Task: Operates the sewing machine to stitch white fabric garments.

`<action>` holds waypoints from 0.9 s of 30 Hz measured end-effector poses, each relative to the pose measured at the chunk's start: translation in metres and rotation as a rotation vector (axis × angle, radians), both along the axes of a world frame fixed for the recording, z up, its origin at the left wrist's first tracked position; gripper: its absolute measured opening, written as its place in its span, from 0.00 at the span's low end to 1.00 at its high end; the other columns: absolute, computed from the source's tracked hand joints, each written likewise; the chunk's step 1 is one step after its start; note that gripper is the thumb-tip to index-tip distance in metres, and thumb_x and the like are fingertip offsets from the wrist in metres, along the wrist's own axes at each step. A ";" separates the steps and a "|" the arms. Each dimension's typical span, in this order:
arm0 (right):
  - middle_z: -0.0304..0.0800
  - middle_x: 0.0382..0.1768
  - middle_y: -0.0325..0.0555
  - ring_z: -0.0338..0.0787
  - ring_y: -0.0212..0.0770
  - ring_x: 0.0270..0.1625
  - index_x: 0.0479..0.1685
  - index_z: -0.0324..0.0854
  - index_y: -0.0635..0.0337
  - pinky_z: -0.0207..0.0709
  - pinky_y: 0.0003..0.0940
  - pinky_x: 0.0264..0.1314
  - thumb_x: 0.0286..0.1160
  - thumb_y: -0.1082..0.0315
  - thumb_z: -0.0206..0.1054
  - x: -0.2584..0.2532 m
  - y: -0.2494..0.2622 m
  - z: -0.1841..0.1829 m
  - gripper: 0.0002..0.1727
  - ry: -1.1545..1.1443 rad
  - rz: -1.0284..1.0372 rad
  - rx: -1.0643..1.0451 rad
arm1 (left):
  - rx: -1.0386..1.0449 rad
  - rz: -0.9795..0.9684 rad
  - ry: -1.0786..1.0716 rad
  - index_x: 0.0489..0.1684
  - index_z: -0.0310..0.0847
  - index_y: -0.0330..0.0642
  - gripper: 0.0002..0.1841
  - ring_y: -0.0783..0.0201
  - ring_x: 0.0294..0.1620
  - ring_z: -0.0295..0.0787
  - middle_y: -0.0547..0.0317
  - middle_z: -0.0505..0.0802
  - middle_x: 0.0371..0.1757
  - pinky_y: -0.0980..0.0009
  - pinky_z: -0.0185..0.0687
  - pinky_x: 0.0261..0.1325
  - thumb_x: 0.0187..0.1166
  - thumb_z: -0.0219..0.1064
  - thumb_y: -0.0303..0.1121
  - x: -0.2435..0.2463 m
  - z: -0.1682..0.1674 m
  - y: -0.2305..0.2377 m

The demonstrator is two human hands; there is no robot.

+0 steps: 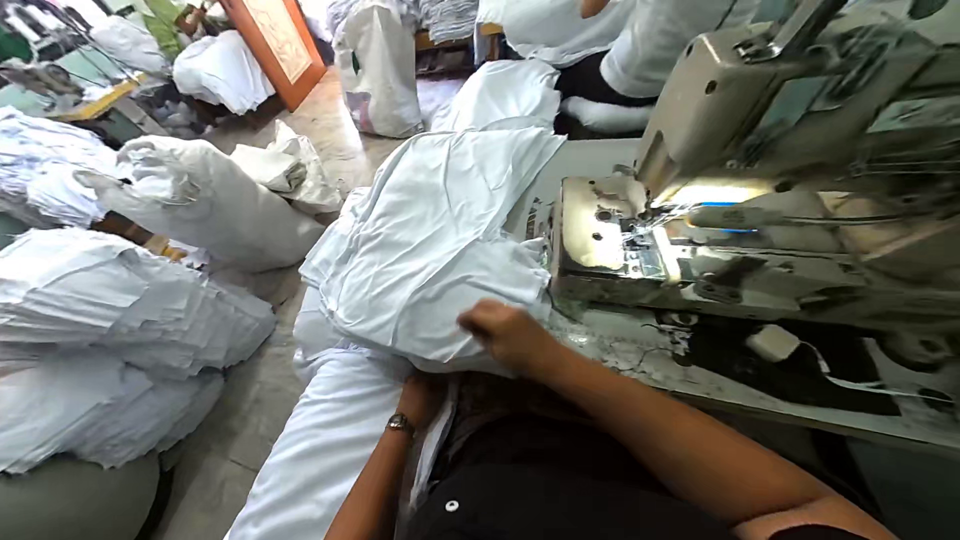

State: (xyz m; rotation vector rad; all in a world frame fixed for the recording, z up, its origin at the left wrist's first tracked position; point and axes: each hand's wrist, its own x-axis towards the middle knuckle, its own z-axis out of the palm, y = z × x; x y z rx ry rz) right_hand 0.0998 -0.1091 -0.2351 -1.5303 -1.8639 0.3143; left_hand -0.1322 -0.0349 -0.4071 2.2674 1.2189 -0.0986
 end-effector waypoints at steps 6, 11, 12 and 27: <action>0.82 0.68 0.63 0.88 0.63 0.62 0.80 0.74 0.58 0.82 0.64 0.61 0.83 0.60 0.68 0.051 0.078 -0.001 0.28 0.163 -0.546 -0.297 | -0.145 -0.267 0.019 0.72 0.83 0.39 0.21 0.48 0.79 0.79 0.43 0.87 0.73 0.50 0.68 0.85 0.85 0.62 0.39 0.018 0.043 -0.010; 0.88 0.53 0.62 0.88 0.61 0.60 0.54 0.87 0.63 0.80 0.64 0.60 0.83 0.60 0.67 0.066 0.097 0.004 0.15 0.137 -0.547 -0.389 | -0.160 -0.382 -0.040 0.68 0.84 0.37 0.19 0.48 0.74 0.83 0.42 0.89 0.69 0.50 0.72 0.82 0.86 0.63 0.37 0.018 0.066 -0.018; 0.89 0.51 0.62 0.89 0.61 0.58 0.53 0.87 0.63 0.80 0.63 0.58 0.83 0.61 0.66 0.065 0.094 0.004 0.14 0.094 -0.534 -0.343 | -0.154 -0.390 -0.057 0.68 0.85 0.37 0.19 0.49 0.73 0.85 0.42 0.89 0.68 0.50 0.73 0.81 0.86 0.63 0.38 0.015 0.066 -0.016; 0.77 0.27 0.36 0.77 0.28 0.30 0.41 0.81 0.60 0.74 0.28 0.37 0.86 0.53 0.63 0.046 0.001 0.065 0.17 0.575 -0.052 -0.260 | 0.490 -0.438 -0.590 0.70 0.85 0.47 0.18 0.57 0.52 0.93 0.49 0.90 0.62 0.56 0.91 0.55 0.84 0.60 0.28 0.091 0.261 0.059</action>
